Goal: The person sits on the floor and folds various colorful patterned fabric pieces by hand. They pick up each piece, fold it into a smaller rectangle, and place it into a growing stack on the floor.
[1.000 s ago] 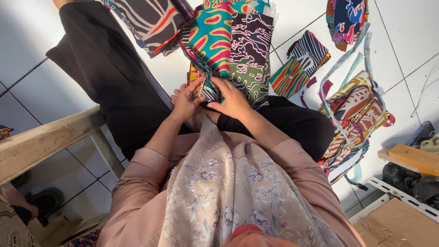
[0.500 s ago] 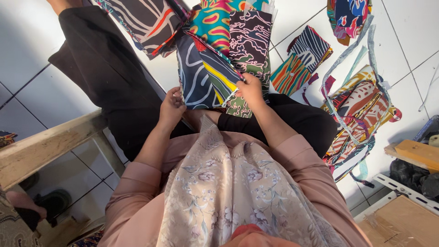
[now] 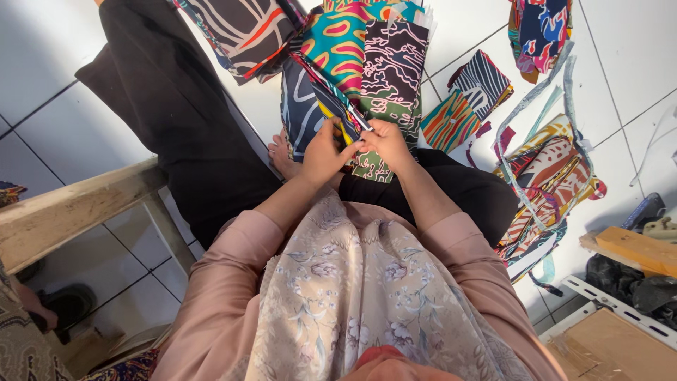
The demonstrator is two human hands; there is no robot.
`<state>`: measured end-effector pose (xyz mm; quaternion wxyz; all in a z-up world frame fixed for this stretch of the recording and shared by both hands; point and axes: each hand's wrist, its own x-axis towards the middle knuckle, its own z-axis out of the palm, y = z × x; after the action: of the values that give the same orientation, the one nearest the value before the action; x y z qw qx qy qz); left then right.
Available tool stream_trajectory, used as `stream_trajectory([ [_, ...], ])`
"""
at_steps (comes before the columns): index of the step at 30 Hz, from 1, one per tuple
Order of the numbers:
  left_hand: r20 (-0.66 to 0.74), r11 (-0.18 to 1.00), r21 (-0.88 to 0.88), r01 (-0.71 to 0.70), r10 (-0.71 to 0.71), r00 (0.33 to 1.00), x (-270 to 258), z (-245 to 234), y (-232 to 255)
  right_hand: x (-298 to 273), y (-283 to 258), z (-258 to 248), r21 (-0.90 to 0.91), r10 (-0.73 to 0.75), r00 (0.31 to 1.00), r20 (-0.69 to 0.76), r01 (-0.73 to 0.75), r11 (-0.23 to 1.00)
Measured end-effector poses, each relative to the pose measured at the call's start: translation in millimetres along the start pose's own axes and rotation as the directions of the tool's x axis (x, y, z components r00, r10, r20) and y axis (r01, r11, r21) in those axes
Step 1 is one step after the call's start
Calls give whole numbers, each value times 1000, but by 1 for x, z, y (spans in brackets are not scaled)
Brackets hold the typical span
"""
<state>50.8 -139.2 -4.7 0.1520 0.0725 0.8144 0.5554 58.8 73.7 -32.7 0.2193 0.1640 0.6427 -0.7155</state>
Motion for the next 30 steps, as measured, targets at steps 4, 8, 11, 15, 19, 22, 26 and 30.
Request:
stream_trajectory([
  [4, -100, 991, 125, 41, -29, 995, 9, -4, -7, 5, 7, -3, -67, -43, 999, -18, 42, 997],
  [8, -139, 997, -76, -33, 22, 990, 7, -18, -21, 9, 8, 3, -95, -75, 997, -29, 72, 993],
  [11, -84, 981, -172, 93, -109, 991, 3, -15, -23, 6, 3, 20, -195, -160, 987, 15, 159, 968],
  [15, -70, 987, -162, 20, -32, 997, 6, -4, -31, -9, -15, 41, -303, -142, 989, -30, 127, 945],
  [19, 42, 904, -419, 83, -73, 996, 9, 6, -66, -19, -29, 48, -466, -283, 958, -50, 228, 855],
  [22, 107, 834, -545, 86, -33, 994, 6, 14, -94, -14, -27, 47, -608, -333, 936, -115, 199, 769],
  [26, 33, 830, -535, 159, -167, 985, 7, 6, -110, -1, -15, 29, -395, -302, 935, -188, 210, 895],
  [30, -14, 870, -383, 310, -341, 940, -2, -30, -97, 5, -5, 12, -157, -182, 952, -246, 146, 977],
])
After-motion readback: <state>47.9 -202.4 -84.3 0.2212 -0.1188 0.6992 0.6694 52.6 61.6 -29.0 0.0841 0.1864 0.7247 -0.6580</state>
